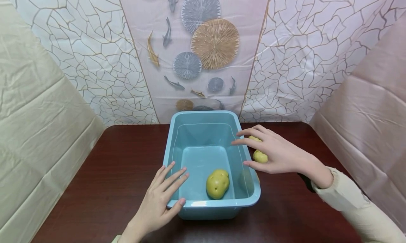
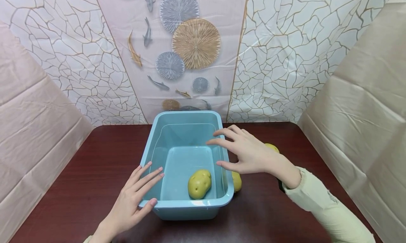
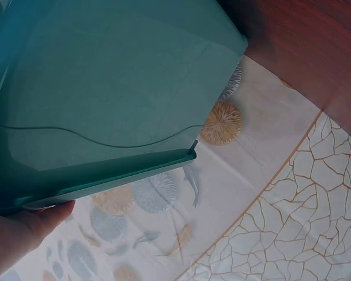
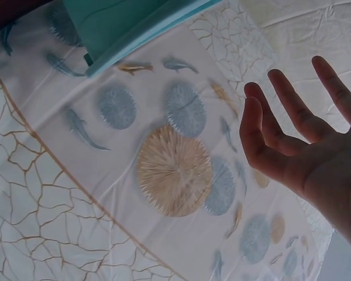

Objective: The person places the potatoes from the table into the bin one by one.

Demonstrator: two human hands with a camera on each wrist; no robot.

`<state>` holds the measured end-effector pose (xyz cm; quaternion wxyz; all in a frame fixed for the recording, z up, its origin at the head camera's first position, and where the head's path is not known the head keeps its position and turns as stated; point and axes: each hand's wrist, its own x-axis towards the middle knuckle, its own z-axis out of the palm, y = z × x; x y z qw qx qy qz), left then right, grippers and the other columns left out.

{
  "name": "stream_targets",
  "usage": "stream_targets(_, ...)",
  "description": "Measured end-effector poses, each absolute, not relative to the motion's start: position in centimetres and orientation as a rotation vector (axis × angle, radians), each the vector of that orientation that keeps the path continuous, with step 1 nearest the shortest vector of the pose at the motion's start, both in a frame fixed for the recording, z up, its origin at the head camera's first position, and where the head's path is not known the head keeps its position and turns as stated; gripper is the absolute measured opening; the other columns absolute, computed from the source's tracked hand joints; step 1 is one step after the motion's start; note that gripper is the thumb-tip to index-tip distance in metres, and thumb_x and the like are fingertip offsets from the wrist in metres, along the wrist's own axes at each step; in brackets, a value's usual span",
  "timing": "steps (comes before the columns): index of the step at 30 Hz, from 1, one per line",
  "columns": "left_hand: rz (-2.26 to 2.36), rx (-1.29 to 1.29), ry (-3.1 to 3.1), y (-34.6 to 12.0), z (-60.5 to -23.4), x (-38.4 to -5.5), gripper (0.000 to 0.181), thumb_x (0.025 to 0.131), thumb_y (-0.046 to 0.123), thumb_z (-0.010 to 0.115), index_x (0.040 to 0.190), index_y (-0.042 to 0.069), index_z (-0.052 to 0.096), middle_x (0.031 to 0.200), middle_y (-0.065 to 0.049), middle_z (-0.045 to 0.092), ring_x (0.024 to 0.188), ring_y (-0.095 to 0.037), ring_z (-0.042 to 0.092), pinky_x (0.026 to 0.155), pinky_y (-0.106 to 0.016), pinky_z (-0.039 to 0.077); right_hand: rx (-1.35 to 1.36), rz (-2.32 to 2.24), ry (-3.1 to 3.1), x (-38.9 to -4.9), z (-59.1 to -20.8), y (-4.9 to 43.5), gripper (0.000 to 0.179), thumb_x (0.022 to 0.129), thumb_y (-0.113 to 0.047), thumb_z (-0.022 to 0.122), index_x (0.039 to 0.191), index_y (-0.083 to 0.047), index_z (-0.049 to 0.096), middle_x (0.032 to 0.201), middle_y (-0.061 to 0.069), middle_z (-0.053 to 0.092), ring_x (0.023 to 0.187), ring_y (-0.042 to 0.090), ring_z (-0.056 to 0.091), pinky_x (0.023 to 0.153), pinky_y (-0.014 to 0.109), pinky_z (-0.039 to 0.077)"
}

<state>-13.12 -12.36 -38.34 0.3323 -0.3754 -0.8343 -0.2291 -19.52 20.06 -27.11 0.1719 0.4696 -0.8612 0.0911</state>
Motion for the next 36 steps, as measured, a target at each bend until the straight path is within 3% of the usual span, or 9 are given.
stream_targets(5,-0.6,-0.982,-2.175,-12.3,-38.3,-13.1,0.047,0.093,0.04,0.036,0.128,0.013,0.049,0.129,-0.006,0.052,0.132,-0.027,0.03,0.113,-0.035,0.01,1.306,0.295,-2.444,-19.6,-27.5,20.7,0.048,0.075,-0.037,0.067,0.12,-0.029,0.053,0.122,-0.004,0.05,0.11,0.014,0.043,0.086,0.034,0.039)
stream_targets(17,-0.591,-0.981,-2.157,-12.3,-38.4,-13.2,0.047,0.093,0.041,0.035,0.128,0.013,0.049,0.127,-0.007,0.053,0.132,-0.027,0.031,0.11,-0.041,0.017,1.234,0.329,-2.502,-19.4,-27.9,21.2,0.047,0.075,-0.032,0.068,0.12,-0.028,0.053,0.12,-0.004,0.051,0.108,0.009,0.042,0.084,0.033,0.04)
stream_targets(31,-0.593,-0.975,-2.173,-12.4,-38.5,-13.2,0.047,0.093,0.04,0.036,0.128,0.014,0.049,0.129,-0.005,0.052,0.132,-0.027,0.031,0.11,-0.04,0.016,1.203,0.349,-2.486,-19.8,-28.6,21.8,0.047,0.076,-0.028,0.067,0.12,-0.027,0.053,0.12,-0.004,0.052,0.108,0.01,0.043,0.085,0.033,0.039)
stream_targets(36,-0.593,-0.975,-2.171,-12.4,-38.4,-13.2,0.047,0.093,0.041,0.036,0.128,0.013,0.049,0.128,-0.006,0.053,0.132,-0.027,0.031,0.11,-0.04,0.016,1.169,0.375,-2.515,-19.7,-28.9,22.1,0.046,0.076,-0.029,0.068,0.12,-0.022,0.054,0.121,-0.004,0.051,0.11,0.01,0.043,0.086,0.032,0.04)
